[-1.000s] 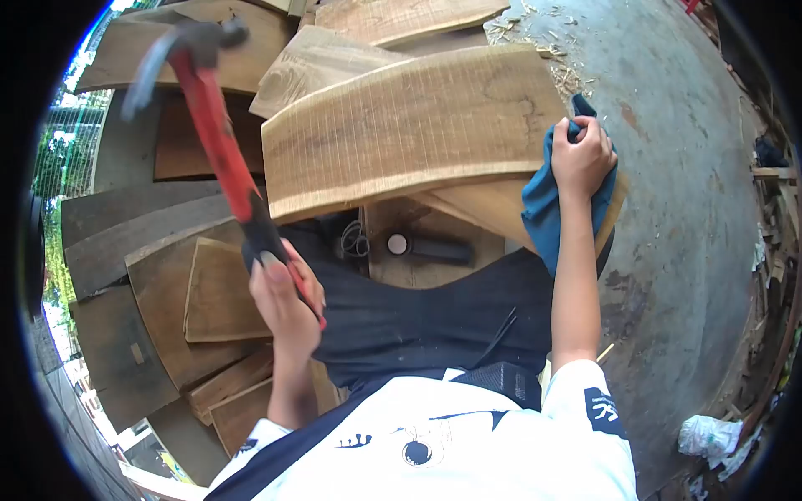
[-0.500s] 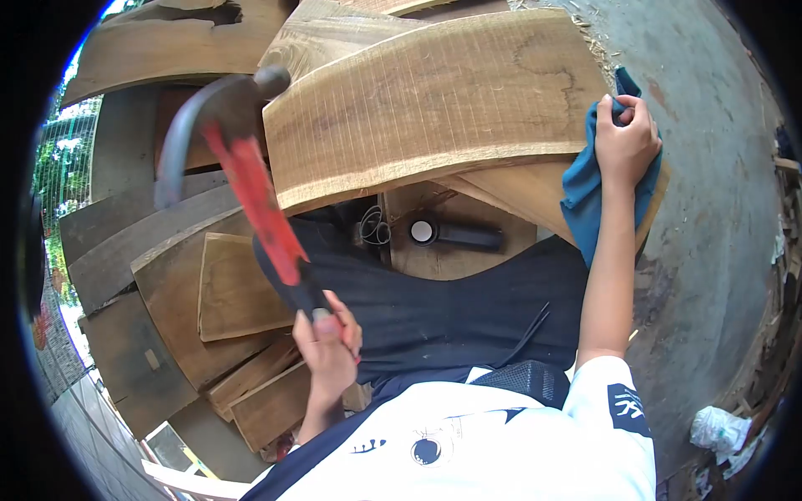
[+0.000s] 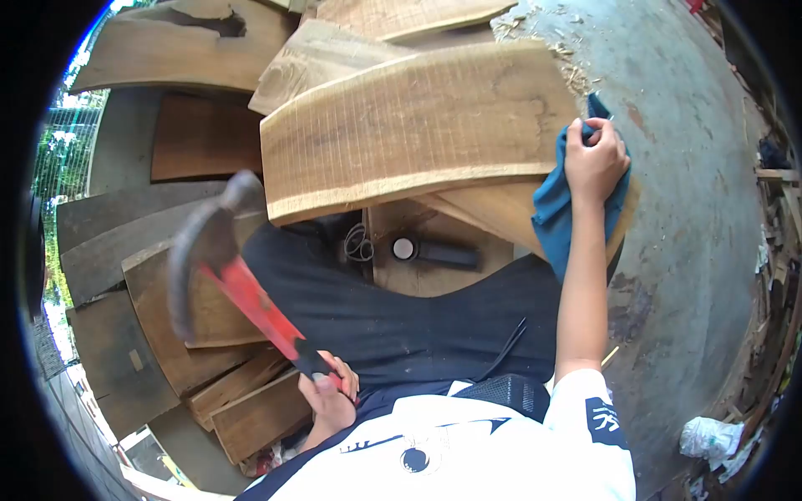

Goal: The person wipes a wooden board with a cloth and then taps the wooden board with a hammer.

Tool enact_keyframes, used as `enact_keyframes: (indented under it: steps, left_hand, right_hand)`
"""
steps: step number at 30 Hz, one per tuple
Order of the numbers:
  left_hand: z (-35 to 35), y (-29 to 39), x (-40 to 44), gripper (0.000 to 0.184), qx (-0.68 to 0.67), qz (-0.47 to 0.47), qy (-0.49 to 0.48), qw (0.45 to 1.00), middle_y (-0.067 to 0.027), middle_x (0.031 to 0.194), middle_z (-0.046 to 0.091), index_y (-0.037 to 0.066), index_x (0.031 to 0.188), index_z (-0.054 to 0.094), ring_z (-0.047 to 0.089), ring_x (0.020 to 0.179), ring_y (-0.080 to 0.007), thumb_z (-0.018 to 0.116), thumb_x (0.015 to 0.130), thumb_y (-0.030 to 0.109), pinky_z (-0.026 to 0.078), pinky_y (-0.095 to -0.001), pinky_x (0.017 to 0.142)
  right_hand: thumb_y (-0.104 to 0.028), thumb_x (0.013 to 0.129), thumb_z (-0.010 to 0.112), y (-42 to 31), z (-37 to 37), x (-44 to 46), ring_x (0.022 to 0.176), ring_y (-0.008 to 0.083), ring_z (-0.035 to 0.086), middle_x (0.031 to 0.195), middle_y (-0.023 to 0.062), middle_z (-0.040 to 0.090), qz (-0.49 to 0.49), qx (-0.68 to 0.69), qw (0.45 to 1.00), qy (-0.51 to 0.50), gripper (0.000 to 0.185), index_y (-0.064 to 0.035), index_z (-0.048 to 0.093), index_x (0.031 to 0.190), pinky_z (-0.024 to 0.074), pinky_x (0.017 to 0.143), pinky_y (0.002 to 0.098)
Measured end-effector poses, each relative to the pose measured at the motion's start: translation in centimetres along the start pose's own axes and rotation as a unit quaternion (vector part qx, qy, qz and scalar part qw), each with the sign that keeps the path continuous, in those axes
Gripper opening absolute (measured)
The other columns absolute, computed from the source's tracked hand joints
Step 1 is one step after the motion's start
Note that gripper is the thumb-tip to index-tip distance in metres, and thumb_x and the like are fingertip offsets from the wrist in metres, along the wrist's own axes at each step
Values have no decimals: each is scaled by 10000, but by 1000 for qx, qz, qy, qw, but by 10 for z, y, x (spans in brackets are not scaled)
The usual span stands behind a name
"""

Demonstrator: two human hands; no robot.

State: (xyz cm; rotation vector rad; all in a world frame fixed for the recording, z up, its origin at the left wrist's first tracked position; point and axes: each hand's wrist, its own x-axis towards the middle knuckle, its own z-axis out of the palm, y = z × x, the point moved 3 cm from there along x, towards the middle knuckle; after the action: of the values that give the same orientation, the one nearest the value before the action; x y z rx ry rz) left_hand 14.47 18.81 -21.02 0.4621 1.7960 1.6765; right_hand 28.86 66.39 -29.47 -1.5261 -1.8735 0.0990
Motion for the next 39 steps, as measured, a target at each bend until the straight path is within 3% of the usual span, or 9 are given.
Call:
enact_keyframes:
  steps: [6,20,26,29,32,34,37,38,39]
  left_hand:
    - [-2,-39,14,419,-13,-224,5,975,46,579,419,97,952,487,412,401,-62,521,1047,504,320,-242,359]
    - [-2,56,123,397,-46,-35,21,998,15,570,422,61,939,476,405,373,-65,425,1100,420,356,-236,350]
    - [-7,13,148,398,-22,-95,11,995,17,570,419,55,938,478,414,372,-74,427,1101,414,364,-238,348]
    - [4,-24,148,378,79,-91,22,992,13,569,443,60,945,493,447,384,-79,439,1099,401,359,-244,349]
    - [18,-20,144,362,0,-103,-9,995,16,573,448,63,966,493,447,392,-77,465,1089,402,366,-246,355]
    - [29,-24,145,338,-76,-109,-23,991,15,590,447,67,1001,485,448,406,-81,476,1084,395,379,-248,361]
    - [51,-19,142,311,-43,-84,-59,994,-21,668,540,28,1183,500,549,493,-115,537,1062,312,451,-265,442]
    - [54,-37,144,334,-15,-58,-72,996,-37,713,573,14,1238,486,586,556,-129,547,1054,286,470,-277,492]
    - [56,-52,145,368,14,-31,-86,996,-52,758,606,0,1293,472,622,619,-142,557,1047,261,490,-288,541]
  right_hand:
    - [-275,876,704,-21,-17,2,810,331,615,763,83,609,-14,62,996,62,188,-108,620,883,466,731,480]
    - [-188,799,748,-27,-12,-1,999,310,575,998,85,597,-73,1,997,15,157,-123,690,929,465,877,460]
    - [-232,822,737,-117,-16,22,1200,317,527,1173,144,611,-175,30,981,-81,339,-77,696,1121,409,1054,451]
    - [-272,859,710,-173,-12,-3,1132,353,576,1120,174,638,-232,130,955,-133,316,-52,693,1084,485,961,452]
    - [-362,932,663,-211,-35,-67,875,363,682,929,184,708,-170,252,898,-319,388,4,697,1058,555,803,461]
    - [-392,992,625,-226,-50,-100,892,284,728,971,182,745,-113,243,790,-552,470,22,652,1215,563,784,398]
    - [-461,1034,560,-220,-21,-157,791,214,700,902,156,718,-29,357,683,-636,549,-6,600,1339,555,744,377]
    - [-448,1032,572,-240,-50,-148,818,217,691,905,144,703,86,326,603,-723,511,-11,610,1295,547,749,381]
    - [-432,1032,579,-229,-27,-169,835,218,691,915,136,704,59,358,636,-681,470,-16,615,1247,549,762,384]
